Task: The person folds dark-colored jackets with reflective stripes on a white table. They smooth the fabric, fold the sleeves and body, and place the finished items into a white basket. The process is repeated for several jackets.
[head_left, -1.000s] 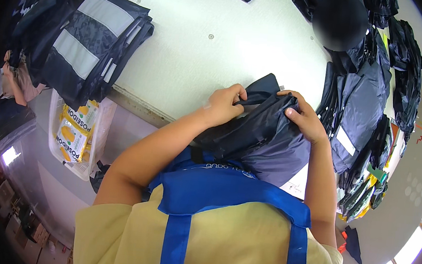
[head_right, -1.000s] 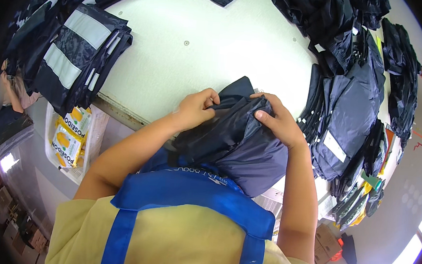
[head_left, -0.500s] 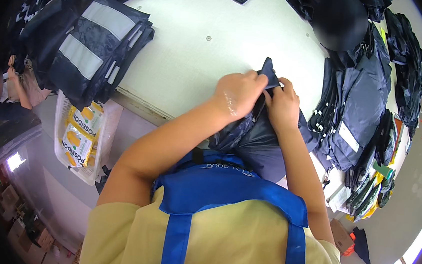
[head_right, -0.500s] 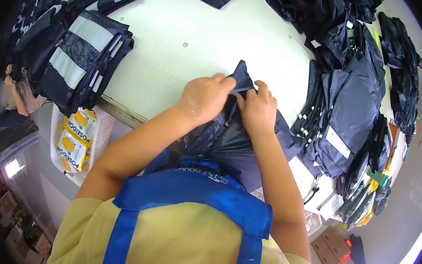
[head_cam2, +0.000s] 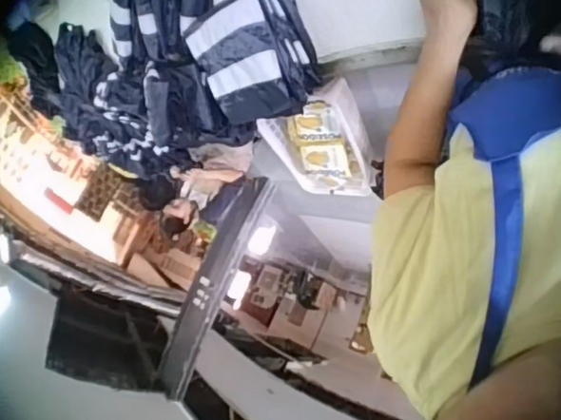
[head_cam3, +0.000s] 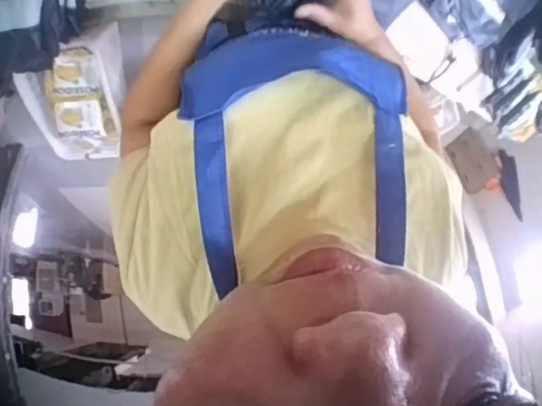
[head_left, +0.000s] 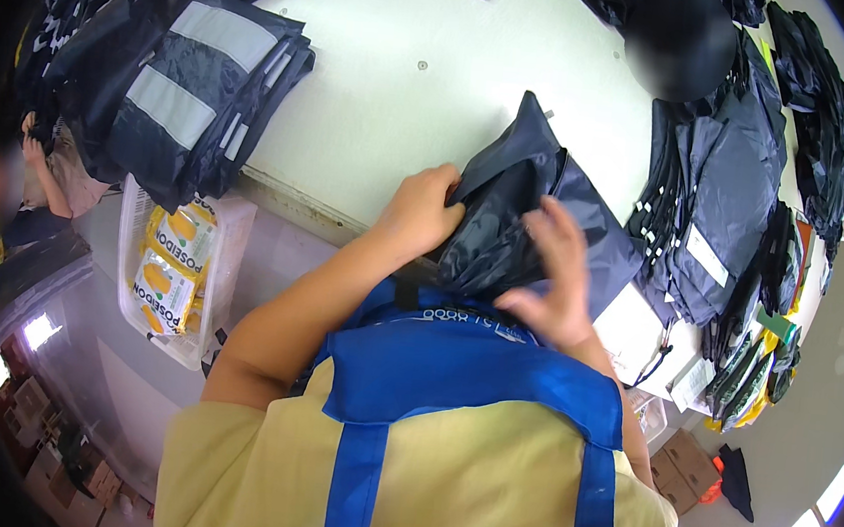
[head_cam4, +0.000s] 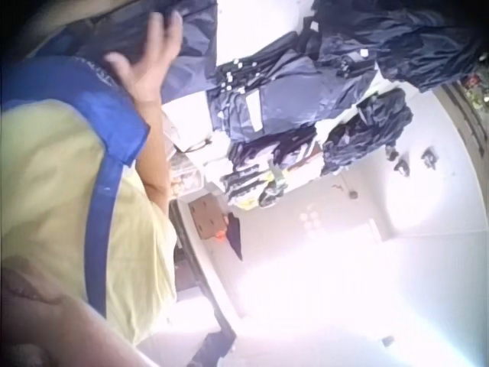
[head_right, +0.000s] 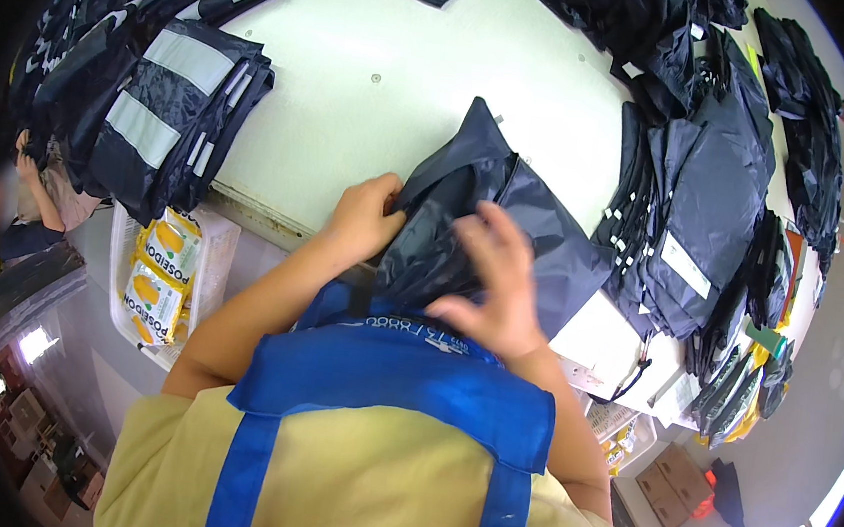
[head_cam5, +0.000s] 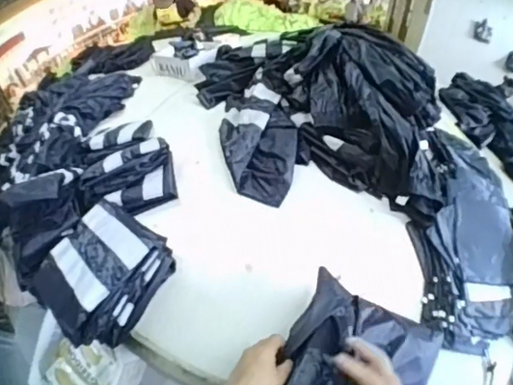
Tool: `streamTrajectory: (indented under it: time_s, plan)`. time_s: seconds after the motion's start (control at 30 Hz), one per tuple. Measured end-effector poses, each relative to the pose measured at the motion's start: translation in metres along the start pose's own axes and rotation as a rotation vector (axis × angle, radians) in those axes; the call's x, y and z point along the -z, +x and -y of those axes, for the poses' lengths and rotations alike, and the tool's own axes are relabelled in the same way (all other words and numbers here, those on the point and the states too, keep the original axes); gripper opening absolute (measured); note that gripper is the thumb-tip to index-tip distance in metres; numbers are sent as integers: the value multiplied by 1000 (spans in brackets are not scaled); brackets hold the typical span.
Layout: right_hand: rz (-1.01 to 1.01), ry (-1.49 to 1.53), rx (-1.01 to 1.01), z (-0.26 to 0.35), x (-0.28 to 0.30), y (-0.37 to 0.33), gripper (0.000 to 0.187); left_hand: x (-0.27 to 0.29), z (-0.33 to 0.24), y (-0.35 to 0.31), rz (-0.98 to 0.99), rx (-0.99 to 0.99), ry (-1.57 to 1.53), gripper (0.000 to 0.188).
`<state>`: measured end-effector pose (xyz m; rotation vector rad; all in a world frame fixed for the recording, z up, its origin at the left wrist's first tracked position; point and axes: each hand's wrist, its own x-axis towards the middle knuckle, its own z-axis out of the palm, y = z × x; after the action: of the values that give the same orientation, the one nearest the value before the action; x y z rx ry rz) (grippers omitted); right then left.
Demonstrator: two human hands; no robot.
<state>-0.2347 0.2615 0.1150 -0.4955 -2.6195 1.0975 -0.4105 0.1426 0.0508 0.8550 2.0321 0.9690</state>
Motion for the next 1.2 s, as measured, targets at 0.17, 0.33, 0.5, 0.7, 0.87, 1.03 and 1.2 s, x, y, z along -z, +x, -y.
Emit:
streamTrajectory:
  time_s: [0.17, 0.33, 0.5, 0.7, 0.87, 1.03, 1.2]
  plan:
    - [137, -373, 17, 4, -48, -3, 54, 5, 10, 1, -22, -174, 219, 26]
    - [142, -482, -10, -2, -72, -3, 48, 11, -6, -23, 96, -120, 366, 17]
    - [111, -563, -54, -8, -81, 5, 45, 9, -10, -14, 119, -129, 439, 21]
    - [99, -635, -23, -13, -87, 3, 43, 9, -19, -15, 148, -174, 470, 22]
    - [199, -490, 29, -17, -71, 2, 45, 13, -22, -23, 164, -186, 492, 24]
    - [174, -581, 36, -19, -81, 1, 39, 7, -24, -28, 141, -134, 485, 27]
    - [124, -548, -25, -16, -85, 7, 34, 7, -27, -23, 139, -92, 457, 37]
